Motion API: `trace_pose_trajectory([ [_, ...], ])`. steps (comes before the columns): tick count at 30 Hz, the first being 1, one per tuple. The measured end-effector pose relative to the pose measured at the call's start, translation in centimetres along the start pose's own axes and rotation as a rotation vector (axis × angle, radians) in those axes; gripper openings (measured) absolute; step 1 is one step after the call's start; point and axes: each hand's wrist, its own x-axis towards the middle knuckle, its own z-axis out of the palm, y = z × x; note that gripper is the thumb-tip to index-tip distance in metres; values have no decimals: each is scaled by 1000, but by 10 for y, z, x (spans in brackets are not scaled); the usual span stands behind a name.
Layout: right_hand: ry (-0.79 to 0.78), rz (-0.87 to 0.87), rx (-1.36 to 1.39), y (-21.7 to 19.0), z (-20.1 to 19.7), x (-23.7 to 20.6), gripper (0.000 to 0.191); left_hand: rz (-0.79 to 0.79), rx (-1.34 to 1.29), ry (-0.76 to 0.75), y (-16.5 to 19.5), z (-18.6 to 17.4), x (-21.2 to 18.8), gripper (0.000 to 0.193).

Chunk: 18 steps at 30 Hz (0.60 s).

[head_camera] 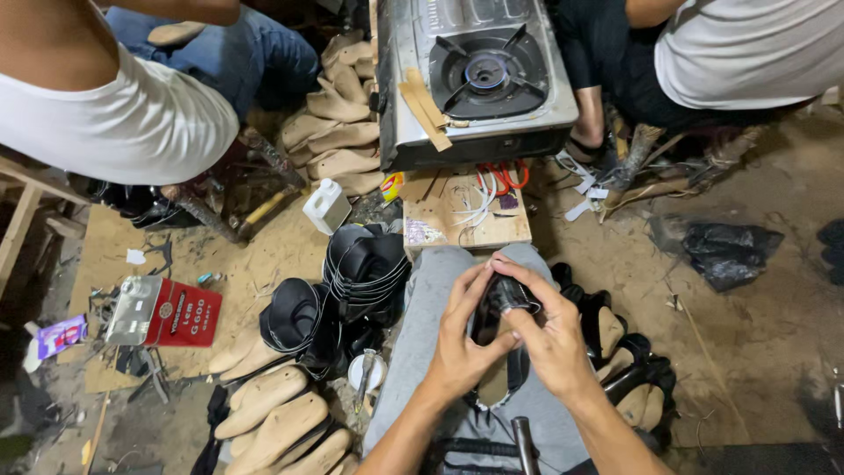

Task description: The person heats a black shoe upper over a small gas burner, then stretches and shapes it over a wooden shoe last resting on their lap. They hammer the edges to set the shape and trim excess material with shears before setting the finished shoe aside.

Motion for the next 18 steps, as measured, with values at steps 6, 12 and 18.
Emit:
trace_pose_trajectory([
  [6, -83, -272, -261, -19, -43, 2, 58, 17, 61, -310, 1, -27, 41, 90],
  [12, -62, 277, 409, 36, -68, 21, 50, -23, 1, -714, -24, -41, 103, 78],
  [18, -104, 480, 605, 89, -83, 18, 48, 126, 334, -420, -29, -21, 59, 63],
])
